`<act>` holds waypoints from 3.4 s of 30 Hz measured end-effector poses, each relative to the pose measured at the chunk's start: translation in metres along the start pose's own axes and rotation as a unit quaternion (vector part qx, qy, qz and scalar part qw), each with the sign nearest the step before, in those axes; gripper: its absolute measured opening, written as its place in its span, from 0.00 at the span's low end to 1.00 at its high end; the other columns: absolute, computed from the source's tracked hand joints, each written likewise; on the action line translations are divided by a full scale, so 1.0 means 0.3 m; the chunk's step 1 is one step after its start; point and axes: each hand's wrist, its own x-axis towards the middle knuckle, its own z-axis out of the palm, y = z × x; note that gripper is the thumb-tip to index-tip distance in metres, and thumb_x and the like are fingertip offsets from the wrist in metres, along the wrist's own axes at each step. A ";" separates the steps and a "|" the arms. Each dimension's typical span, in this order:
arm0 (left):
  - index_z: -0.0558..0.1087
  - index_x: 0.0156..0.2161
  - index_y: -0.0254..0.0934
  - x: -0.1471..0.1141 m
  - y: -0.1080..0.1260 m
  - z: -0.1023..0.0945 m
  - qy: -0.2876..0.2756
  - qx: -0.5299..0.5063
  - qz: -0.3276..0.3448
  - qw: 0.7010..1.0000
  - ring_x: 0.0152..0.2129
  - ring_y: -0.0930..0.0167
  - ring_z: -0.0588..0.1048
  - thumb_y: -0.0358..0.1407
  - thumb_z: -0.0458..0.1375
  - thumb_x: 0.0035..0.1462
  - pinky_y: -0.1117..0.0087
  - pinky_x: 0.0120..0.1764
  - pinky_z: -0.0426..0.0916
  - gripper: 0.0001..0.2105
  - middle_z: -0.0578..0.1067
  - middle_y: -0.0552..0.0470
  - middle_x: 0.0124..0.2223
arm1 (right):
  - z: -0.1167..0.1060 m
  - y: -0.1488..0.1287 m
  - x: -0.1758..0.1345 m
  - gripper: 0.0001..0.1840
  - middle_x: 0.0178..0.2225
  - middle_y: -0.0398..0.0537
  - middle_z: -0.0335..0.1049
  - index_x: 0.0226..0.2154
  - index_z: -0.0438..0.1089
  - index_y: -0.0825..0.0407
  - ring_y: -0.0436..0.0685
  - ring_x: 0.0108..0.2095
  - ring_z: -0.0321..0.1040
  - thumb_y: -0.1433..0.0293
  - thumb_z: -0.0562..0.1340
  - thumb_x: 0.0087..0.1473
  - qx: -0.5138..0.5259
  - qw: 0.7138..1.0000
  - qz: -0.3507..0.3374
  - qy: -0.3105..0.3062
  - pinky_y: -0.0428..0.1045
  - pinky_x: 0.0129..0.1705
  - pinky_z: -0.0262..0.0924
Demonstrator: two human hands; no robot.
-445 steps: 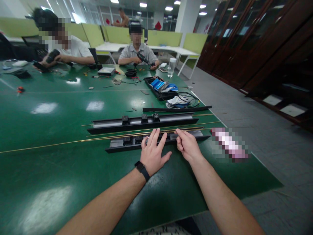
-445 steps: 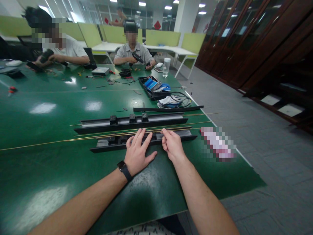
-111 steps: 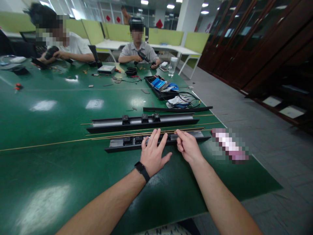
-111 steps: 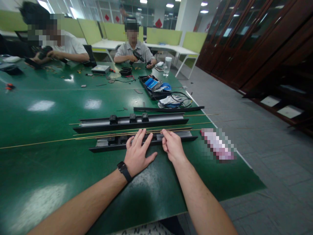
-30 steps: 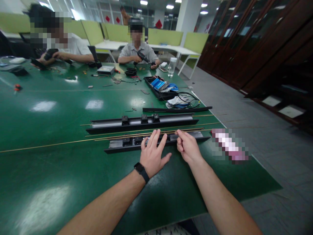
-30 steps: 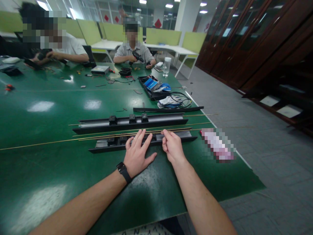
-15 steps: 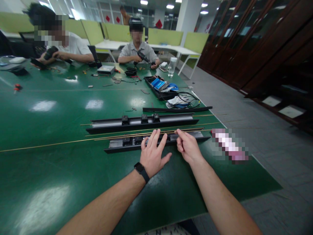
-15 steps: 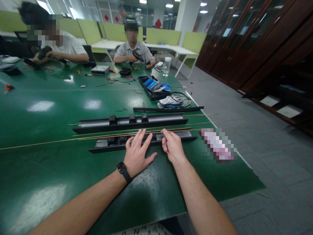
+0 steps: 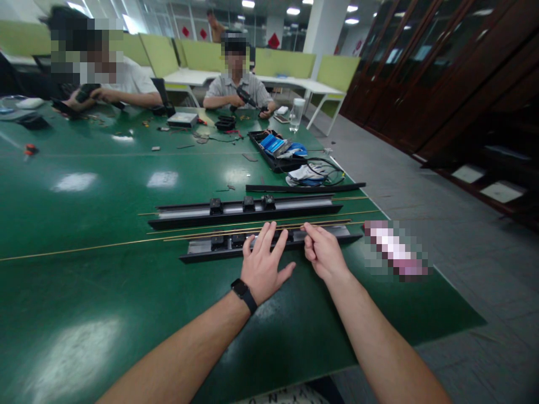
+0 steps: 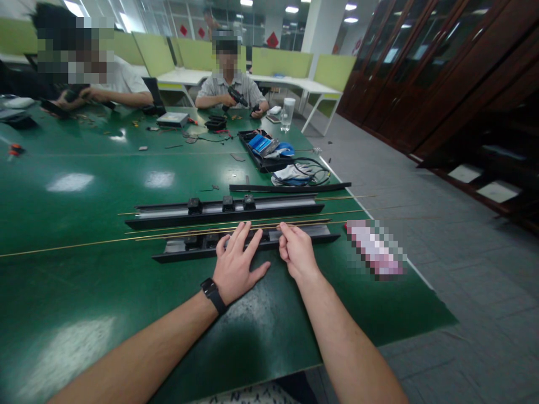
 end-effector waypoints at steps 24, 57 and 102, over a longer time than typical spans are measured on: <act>0.58 0.68 0.44 0.000 -0.001 0.002 -0.002 0.000 -0.002 1.000 0.69 0.59 0.52 0.53 0.56 0.59 0.52 0.63 0.50 0.34 0.50 0.44 0.72 | -0.010 0.007 0.012 0.19 0.13 0.36 0.61 0.34 0.72 0.55 0.43 0.08 0.49 0.57 0.71 0.49 -0.012 1.000 -0.003 -0.006 0.40 0.09 0.37; 0.58 0.68 0.43 0.000 -0.001 0.005 0.002 0.000 0.000 1.000 0.68 0.58 0.52 0.52 0.56 0.59 0.52 0.63 0.50 0.35 0.52 0.44 0.72 | -0.007 0.001 0.007 0.18 0.13 0.35 0.61 0.31 0.69 0.54 0.43 0.07 0.49 0.58 0.71 0.49 -0.010 1.000 0.006 0.000 0.40 0.09 0.37; 0.59 0.67 0.43 0.003 0.005 -0.004 -0.003 0.000 -0.001 1.000 0.68 0.57 0.52 0.52 0.57 0.58 0.52 0.63 0.50 0.35 0.51 0.43 0.72 | -0.003 -0.004 0.002 0.20 0.14 0.36 0.61 0.34 0.72 0.54 0.43 0.08 0.49 0.56 0.72 0.47 -0.024 1.000 0.001 -0.008 0.40 0.09 0.38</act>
